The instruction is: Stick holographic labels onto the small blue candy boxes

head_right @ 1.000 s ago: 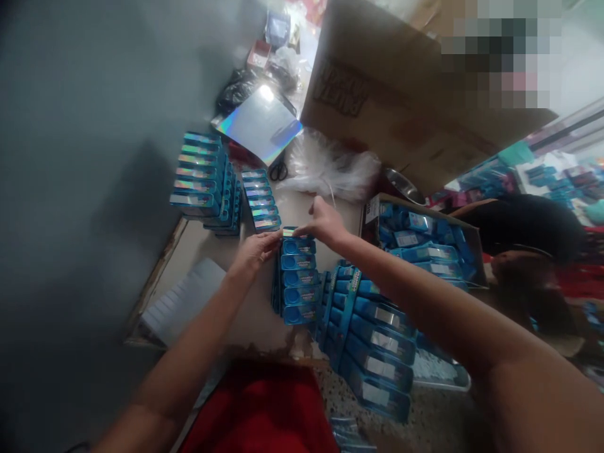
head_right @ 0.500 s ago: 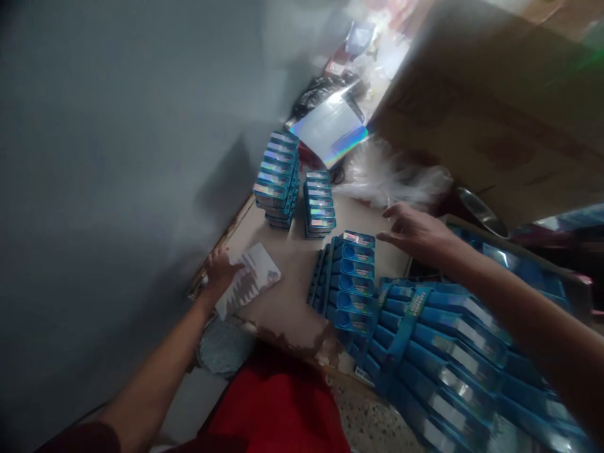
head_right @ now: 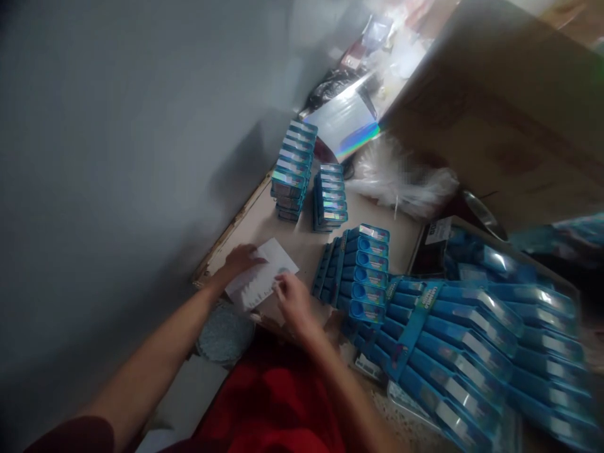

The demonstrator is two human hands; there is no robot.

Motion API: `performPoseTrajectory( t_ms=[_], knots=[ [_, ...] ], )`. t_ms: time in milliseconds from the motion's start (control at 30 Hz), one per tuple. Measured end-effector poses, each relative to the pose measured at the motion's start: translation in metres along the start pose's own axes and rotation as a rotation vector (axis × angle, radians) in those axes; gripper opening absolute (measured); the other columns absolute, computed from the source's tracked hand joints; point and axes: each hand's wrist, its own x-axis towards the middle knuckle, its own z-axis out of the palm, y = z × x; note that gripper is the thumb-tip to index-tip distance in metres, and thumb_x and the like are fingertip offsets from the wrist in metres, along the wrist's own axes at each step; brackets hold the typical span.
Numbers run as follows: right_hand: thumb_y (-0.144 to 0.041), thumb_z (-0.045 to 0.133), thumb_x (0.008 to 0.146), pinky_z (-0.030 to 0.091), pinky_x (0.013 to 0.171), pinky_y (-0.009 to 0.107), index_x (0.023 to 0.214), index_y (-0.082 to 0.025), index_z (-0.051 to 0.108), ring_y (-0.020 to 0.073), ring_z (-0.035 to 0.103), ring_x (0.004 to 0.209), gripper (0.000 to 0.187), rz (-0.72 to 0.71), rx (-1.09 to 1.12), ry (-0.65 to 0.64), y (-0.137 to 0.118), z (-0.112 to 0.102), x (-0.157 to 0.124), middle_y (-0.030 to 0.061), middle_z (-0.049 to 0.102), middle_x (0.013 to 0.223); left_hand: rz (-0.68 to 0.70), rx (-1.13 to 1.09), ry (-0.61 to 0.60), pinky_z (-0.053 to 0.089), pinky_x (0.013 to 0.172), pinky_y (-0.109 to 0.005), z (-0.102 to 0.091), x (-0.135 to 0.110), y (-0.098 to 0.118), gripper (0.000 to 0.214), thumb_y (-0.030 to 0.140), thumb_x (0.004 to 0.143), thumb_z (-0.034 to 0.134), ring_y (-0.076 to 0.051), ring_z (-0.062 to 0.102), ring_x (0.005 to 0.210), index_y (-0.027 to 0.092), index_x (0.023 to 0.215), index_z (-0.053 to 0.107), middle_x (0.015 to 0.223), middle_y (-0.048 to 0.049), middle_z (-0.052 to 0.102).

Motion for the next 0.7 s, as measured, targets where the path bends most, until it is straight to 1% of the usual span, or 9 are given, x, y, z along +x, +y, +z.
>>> performPoseTrajectory(
  t_ms=[67,133,233,367,433,533,567,633,700],
  knots=[
    [-0.016,0.056,0.094,0.049,0.082,0.031,0.112,-0.018,0.071,0.0213,0.065,0.09,0.024,-0.018,-0.166,0.001,0.016,0.019,0.032,0.0083,0.073,0.102,-0.002,-0.018,-0.02,0.047,0.084,-0.032,0.004,0.005,0.009,0.025,0.035,0.083,0.07,-0.028,0.067,0.104,0.018,0.101,0.071,0.109,-0.0132,0.073],
    [-0.012,0.054,0.094,0.048,0.086,0.033,0.116,-0.017,0.071,0.0247,0.063,0.099,0.028,-0.044,-0.38,0.012,0.026,0.028,0.051,0.012,0.072,0.109,0.015,-0.042,-0.025,0.046,0.078,-0.03,0.006,0.005,0.013,0.013,0.026,0.086,0.064,-0.026,0.069,0.097,0.018,0.093,0.071,0.101,-0.0118,0.075],
    [-0.009,0.05,0.096,0.044,0.092,0.036,0.126,-0.015,0.068,0.028,0.056,0.106,0.036,-0.146,-0.593,0.046,0.034,0.034,0.065,0.0153,0.069,0.119,0.114,-0.099,-0.02,0.046,0.078,-0.028,0.003,-0.005,0.015,0.016,0.024,0.092,0.056,-0.022,0.069,0.095,0.02,0.098,0.07,0.1,-0.0078,0.076],
    [-0.019,0.044,0.104,0.042,0.092,0.04,0.141,-0.015,0.058,0.0297,0.051,0.112,0.041,-0.338,-0.69,0.08,0.033,0.046,0.078,0.0167,0.062,0.136,0.227,-0.153,0.007,0.045,0.08,-0.028,-0.009,-0.023,0.018,0.021,0.026,0.096,0.05,-0.021,0.069,0.096,0.021,0.103,0.07,0.103,-0.006,0.077],
    [-0.024,0.042,0.106,0.042,0.091,0.042,0.145,-0.017,0.055,0.0304,0.05,0.113,0.042,-0.376,-0.726,0.096,0.03,0.052,0.085,0.0161,0.063,0.135,0.251,-0.168,0.012,0.045,0.08,-0.028,-0.016,-0.028,0.021,0.021,0.026,0.095,0.051,-0.022,0.069,0.097,0.021,0.101,0.071,0.103,-0.0064,0.077],
    [-0.023,0.042,0.106,0.04,0.093,0.044,0.138,-0.019,0.061,0.0303,0.052,0.114,0.038,-0.414,-0.767,0.065,0.027,0.06,0.089,0.015,0.068,0.125,0.219,-0.188,0.003,0.044,0.077,-0.029,-0.024,-0.03,0.024,0.019,0.028,0.093,0.055,-0.023,0.069,0.094,0.02,0.095,0.072,0.099,-0.0072,0.077],
    [-0.022,0.042,0.106,0.04,0.095,0.044,0.137,-0.018,0.061,0.0301,0.052,0.116,0.037,-0.434,-0.77,0.054,0.028,0.062,0.087,0.015,0.068,0.127,0.2,-0.192,-0.007,0.044,0.076,-0.029,-0.027,-0.03,0.025,0.019,0.028,0.092,0.056,-0.023,0.069,0.092,0.019,0.093,0.073,0.096,-0.0073,0.077],
    [-0.02,0.044,0.105,0.037,0.103,0.044,0.14,-0.016,0.059,0.0295,0.051,0.124,0.038,-0.482,-0.756,0.065,0.03,0.065,0.078,0.0155,0.063,0.138,0.17,-0.192,-0.031,0.045,0.074,-0.028,-0.032,-0.03,0.024,0.017,0.027,0.089,0.06,-0.022,0.07,0.088,0.018,0.089,0.074,0.091,-0.0068,0.078],
    [-0.018,0.046,0.104,0.031,0.111,0.045,0.142,-0.015,0.056,0.0288,0.047,0.131,0.04,-0.526,-0.73,0.091,0.033,0.065,0.064,0.0149,0.059,0.146,0.15,-0.185,-0.044,0.045,0.074,-0.028,-0.037,-0.03,0.022,0.015,0.025,0.086,0.062,-0.022,0.07,0.087,0.017,0.088,0.074,0.091,-0.0071,0.078]
  ],
)
